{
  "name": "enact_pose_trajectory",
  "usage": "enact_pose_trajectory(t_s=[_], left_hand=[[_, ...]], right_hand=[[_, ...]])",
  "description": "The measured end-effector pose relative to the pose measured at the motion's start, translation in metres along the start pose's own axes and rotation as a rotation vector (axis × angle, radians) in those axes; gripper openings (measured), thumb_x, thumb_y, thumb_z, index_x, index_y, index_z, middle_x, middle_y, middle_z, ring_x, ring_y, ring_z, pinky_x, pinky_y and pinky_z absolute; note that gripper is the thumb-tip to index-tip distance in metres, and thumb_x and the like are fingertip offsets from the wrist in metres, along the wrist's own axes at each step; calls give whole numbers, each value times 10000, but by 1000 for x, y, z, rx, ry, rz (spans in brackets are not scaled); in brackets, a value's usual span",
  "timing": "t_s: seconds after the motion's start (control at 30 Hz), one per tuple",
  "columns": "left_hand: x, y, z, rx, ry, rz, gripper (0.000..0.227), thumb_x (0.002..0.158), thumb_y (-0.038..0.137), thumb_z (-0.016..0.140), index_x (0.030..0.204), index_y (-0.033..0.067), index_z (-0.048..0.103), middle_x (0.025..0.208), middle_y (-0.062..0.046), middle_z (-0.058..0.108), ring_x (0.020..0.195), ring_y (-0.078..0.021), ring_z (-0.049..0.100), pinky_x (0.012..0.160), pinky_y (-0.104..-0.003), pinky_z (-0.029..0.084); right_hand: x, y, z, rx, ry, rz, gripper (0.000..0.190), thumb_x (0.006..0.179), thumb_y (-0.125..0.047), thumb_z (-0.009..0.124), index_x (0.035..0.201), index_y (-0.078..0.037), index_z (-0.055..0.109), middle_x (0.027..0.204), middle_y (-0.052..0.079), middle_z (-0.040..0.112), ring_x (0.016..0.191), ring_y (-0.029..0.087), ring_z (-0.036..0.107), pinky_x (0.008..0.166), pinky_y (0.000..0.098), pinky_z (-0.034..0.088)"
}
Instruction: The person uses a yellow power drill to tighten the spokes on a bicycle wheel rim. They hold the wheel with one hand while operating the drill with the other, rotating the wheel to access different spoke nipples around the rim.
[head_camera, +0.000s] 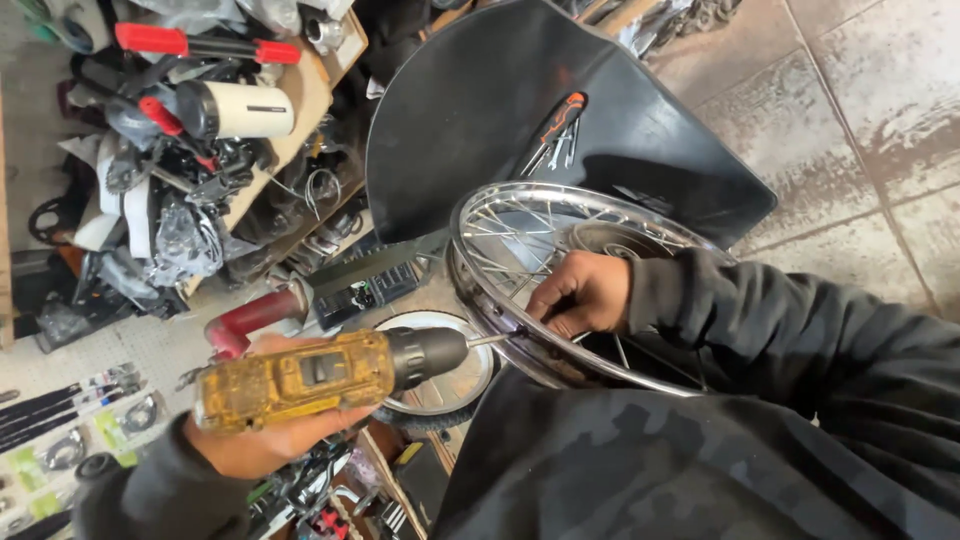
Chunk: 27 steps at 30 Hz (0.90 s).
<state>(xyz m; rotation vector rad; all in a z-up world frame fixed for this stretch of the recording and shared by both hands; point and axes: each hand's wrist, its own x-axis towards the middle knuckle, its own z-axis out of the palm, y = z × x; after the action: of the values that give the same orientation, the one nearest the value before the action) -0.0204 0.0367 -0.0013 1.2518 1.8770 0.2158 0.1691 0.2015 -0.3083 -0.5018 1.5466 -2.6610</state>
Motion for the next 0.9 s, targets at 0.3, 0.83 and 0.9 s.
enact_pose_trajectory(t_s=[0.3, 0.83, 0.9], left_hand=[[-30, -29, 18, 348, 344, -38, 425, 581, 290, 975, 927, 131, 788, 922, -19, 717, 805, -152, 716, 758, -284, 587], [-19, -12, 4, 507, 216, 123, 333, 706, 295, 885, 990, 144, 798, 971, -24, 758, 825, -170, 700, 714, -311, 540], [-22, -11, 5, 452, 283, 63, 377, 658, 267, 928, 983, 127, 800, 929, -33, 747, 756, -137, 724, 647, -268, 568]], right_hand=[[-4, 4, -3, -22, 21, -49, 164, 827, 29, 778, 990, 21, 761, 840, 50, 777, 674, 116, 675, 644, 246, 602], [-2, -1, -12, -38, 9, -48, 135, 851, 10, 760, 985, 16, 740, 867, 55, 760, 729, 139, 677, 702, 262, 594], [-2, -2, -12, -63, 12, -68, 144, 842, -3, 772, 981, 12, 739, 866, 55, 763, 727, 146, 684, 703, 264, 598]])
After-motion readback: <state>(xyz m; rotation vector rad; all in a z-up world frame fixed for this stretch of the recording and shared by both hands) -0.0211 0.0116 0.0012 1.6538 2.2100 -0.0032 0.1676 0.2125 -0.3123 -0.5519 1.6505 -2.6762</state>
